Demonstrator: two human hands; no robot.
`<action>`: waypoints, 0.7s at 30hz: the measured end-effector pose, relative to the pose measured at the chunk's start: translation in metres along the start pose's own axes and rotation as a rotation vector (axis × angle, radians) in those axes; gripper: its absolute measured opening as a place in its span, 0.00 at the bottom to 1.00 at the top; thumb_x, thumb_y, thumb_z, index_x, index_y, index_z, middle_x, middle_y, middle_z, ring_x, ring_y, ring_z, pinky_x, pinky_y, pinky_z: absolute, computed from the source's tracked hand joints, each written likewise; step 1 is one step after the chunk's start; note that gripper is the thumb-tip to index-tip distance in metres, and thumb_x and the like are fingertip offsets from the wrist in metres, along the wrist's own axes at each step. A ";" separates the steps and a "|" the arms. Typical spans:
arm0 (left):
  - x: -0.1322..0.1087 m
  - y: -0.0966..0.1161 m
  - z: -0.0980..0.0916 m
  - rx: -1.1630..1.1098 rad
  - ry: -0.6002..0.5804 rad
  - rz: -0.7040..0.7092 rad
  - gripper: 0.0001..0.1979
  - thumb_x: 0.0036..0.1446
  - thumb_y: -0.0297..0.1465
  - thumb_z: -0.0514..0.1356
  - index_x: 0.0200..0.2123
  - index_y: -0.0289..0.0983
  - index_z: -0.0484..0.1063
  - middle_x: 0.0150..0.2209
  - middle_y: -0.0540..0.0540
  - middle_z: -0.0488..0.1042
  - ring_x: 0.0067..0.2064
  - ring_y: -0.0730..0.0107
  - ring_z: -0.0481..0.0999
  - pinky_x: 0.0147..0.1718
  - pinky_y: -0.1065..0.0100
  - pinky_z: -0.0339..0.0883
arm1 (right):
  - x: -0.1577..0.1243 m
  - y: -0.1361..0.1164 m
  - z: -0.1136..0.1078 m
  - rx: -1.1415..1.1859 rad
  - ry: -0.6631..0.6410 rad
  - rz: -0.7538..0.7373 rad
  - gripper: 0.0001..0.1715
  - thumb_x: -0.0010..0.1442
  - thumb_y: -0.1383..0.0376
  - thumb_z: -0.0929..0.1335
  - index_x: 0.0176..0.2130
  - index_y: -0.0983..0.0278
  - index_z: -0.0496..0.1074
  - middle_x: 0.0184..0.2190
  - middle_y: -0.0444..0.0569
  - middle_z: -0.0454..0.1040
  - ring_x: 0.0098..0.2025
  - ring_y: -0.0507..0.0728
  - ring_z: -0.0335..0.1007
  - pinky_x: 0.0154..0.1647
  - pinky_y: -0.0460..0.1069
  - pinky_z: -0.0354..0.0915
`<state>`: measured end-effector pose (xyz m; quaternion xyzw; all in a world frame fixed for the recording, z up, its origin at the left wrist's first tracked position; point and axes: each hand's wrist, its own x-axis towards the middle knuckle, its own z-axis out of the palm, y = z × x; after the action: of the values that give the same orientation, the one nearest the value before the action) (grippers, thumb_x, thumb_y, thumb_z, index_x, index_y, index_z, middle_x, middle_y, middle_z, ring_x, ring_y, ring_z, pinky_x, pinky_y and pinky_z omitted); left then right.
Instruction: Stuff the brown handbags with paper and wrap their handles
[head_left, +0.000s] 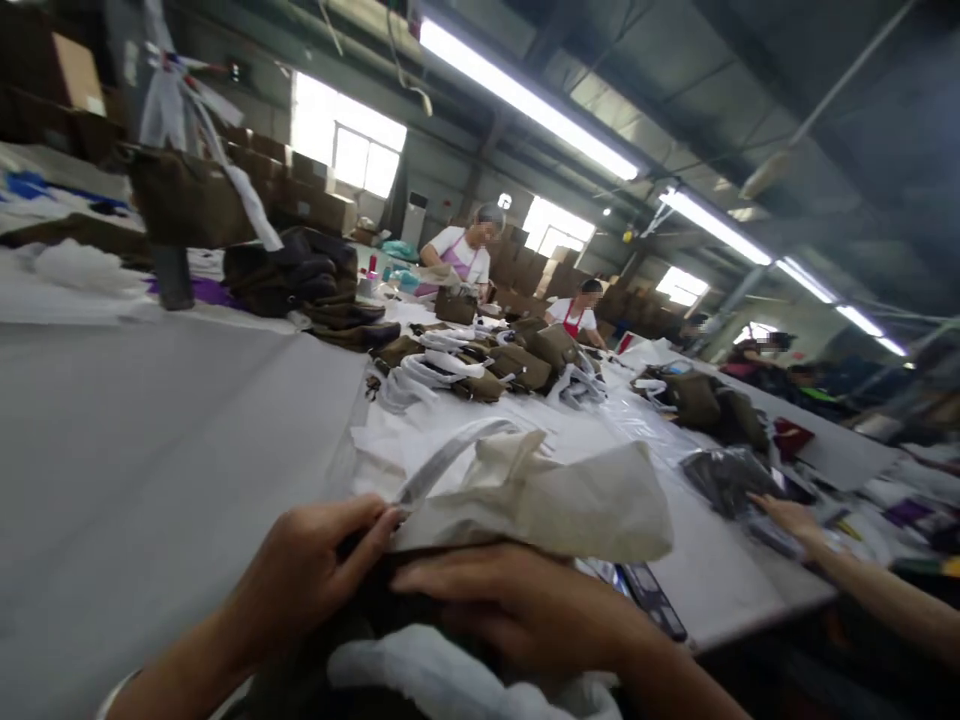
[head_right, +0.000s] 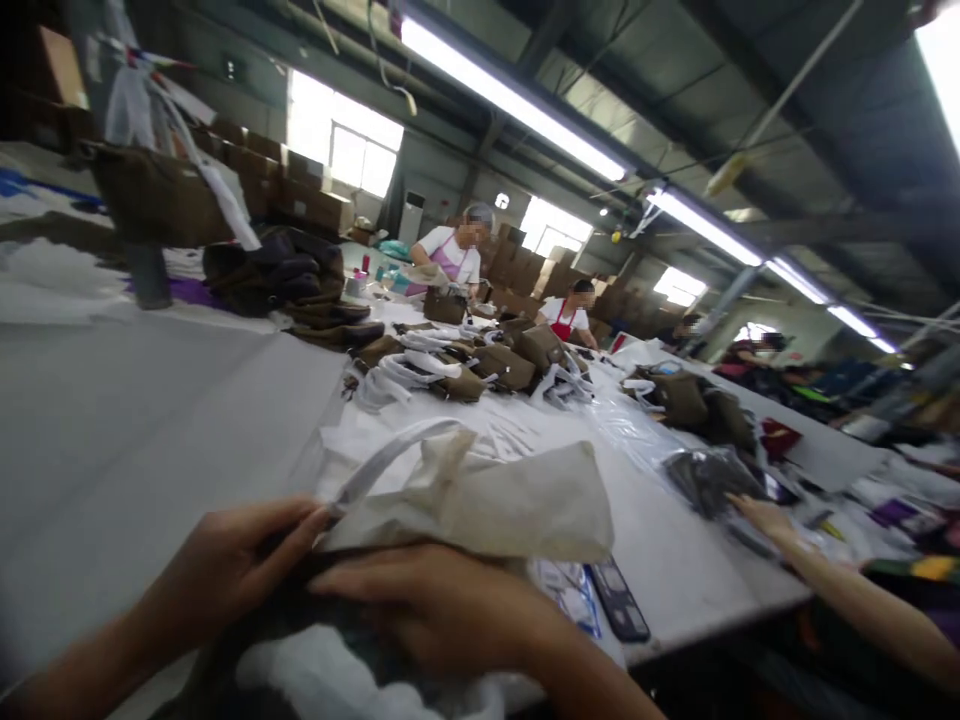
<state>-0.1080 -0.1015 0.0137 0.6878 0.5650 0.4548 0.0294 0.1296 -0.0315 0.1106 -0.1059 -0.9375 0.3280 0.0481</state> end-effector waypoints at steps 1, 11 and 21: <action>0.002 0.005 -0.002 0.052 -0.052 0.002 0.15 0.69 0.37 0.57 0.29 0.40 0.74 0.23 0.54 0.76 0.23 0.74 0.76 0.23 0.75 0.63 | -0.025 0.000 -0.002 0.077 0.043 0.051 0.22 0.72 0.66 0.65 0.63 0.56 0.72 0.59 0.46 0.77 0.60 0.54 0.74 0.62 0.44 0.66; 0.058 0.093 0.026 0.219 -0.448 0.439 0.52 0.52 0.42 0.74 0.73 0.57 0.49 0.72 0.45 0.59 0.69 0.44 0.64 0.60 0.49 0.71 | -0.145 0.109 0.075 0.148 0.943 0.796 0.50 0.63 0.32 0.60 0.62 0.66 0.73 0.64 0.62 0.70 0.69 0.71 0.61 0.71 0.65 0.55; 0.090 0.074 0.039 0.570 -0.056 0.215 0.25 0.67 0.26 0.50 0.65 0.44 0.69 0.54 0.36 0.77 0.53 0.46 0.79 0.44 0.53 0.79 | -0.057 0.077 0.049 1.235 1.216 0.137 0.43 0.51 0.55 0.80 0.62 0.63 0.71 0.43 0.51 0.82 0.41 0.59 0.80 0.45 0.52 0.74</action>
<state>-0.0314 -0.0378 0.0854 0.7367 0.5926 0.2591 -0.1975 0.1903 -0.0158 0.0233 -0.2739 -0.3951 0.6666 0.5697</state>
